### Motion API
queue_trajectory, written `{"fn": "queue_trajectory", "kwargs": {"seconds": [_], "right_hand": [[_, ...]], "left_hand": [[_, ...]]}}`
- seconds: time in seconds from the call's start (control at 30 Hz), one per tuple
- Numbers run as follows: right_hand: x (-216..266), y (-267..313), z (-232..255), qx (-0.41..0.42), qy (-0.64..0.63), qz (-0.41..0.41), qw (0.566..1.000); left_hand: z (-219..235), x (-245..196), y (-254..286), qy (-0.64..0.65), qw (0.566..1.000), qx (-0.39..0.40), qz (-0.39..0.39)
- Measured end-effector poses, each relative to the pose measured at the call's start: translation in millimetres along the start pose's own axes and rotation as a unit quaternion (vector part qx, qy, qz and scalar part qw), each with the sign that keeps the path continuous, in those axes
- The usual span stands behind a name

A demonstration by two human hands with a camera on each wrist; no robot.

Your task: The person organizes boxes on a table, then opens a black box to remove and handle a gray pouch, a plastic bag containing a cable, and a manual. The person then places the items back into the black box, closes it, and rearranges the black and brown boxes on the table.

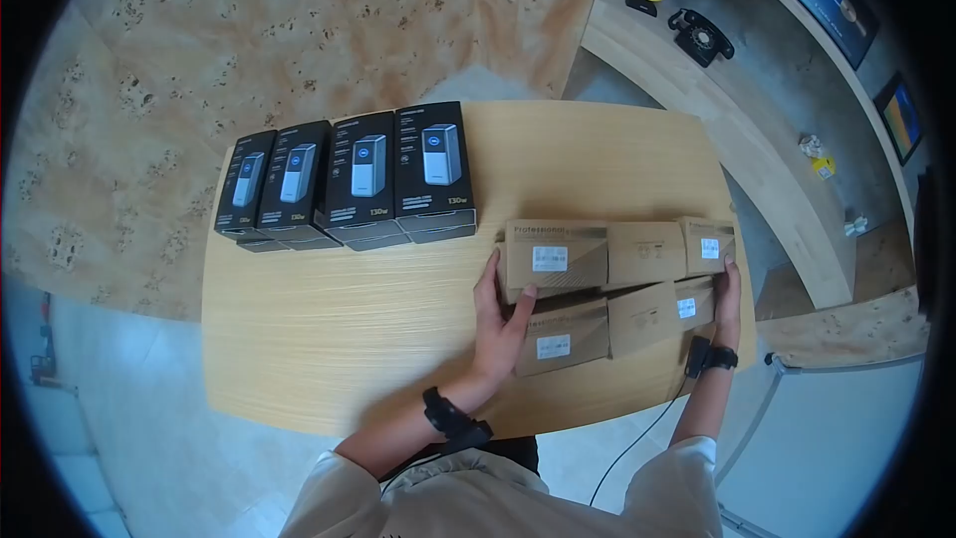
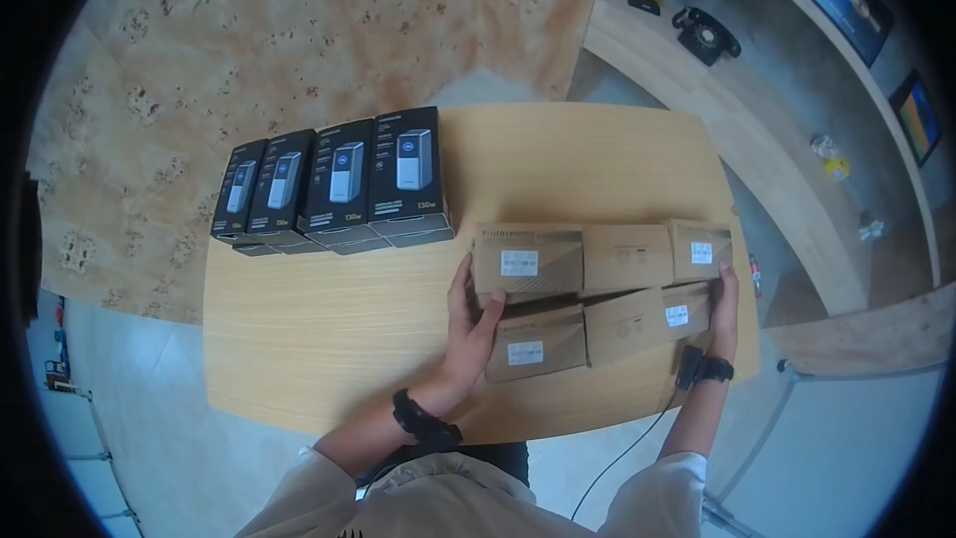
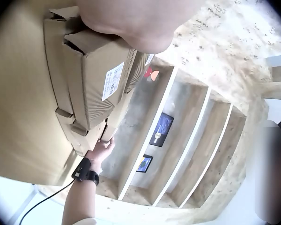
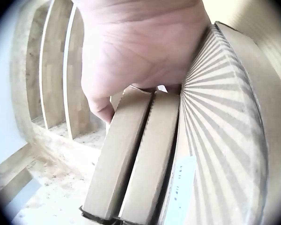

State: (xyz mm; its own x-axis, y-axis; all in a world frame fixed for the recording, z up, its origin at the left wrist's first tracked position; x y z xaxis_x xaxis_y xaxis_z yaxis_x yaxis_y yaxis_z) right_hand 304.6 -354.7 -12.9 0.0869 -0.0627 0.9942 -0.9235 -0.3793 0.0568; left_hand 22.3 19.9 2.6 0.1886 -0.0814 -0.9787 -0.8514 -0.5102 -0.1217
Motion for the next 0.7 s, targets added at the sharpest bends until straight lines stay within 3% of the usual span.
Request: {"fn": "queue_trajectory", "kwargs": {"seconds": [0.17, 0.37, 0.53, 0.6, 0.63, 0.7], "right_hand": [[0.3, -40.0, 35.5, 0.003, 0.012, -0.021, 1.0], [0.8, -75.6, 60.3, 0.013, 0.007, -0.024, 1.0], [-32.7, -101.8, 118.8, 0.028, 0.006, -0.042, 0.999], [-9.9, -91.5, 92.6, 0.122, -0.013, -0.029, 0.992], [-1.2, -85.9, 85.1, 0.102, -0.015, -0.014, 0.995], [12.2, -77.0, 81.9, 0.085, -0.018, 0.002, 0.996]], "left_hand": [[-26.5, 4.3, -33.3, -0.064, 0.996, 0.0, 0.059], [-43.9, 8.3, -57.6, -0.098, 0.994, -0.011, 0.046], [-24.2, 9.6, -51.7, -0.098, 0.993, -0.016, 0.069], [-10.8, 23.6, -45.1, -0.06, 0.994, -0.003, 0.093], [-4.6, 43.9, -41.0, -0.003, 0.996, -0.02, 0.088], [17.6, 24.9, -26.7, 0.049, 0.994, -0.006, 0.102]]}}
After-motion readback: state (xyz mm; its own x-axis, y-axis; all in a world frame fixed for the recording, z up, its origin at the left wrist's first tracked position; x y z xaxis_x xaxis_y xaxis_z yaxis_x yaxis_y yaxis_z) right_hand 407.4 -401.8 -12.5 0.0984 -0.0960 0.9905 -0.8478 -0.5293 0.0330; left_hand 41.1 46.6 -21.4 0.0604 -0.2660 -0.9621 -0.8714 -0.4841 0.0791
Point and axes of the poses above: each hand's wrist, its own y-axis away from the middle knuckle, its own z-axis out of the back of the hand, x = y × z, the point moved 3 cm from there along -y, towards the middle knuckle, and after that the axes turned 11 degrees about x, right-handed, at the moved point
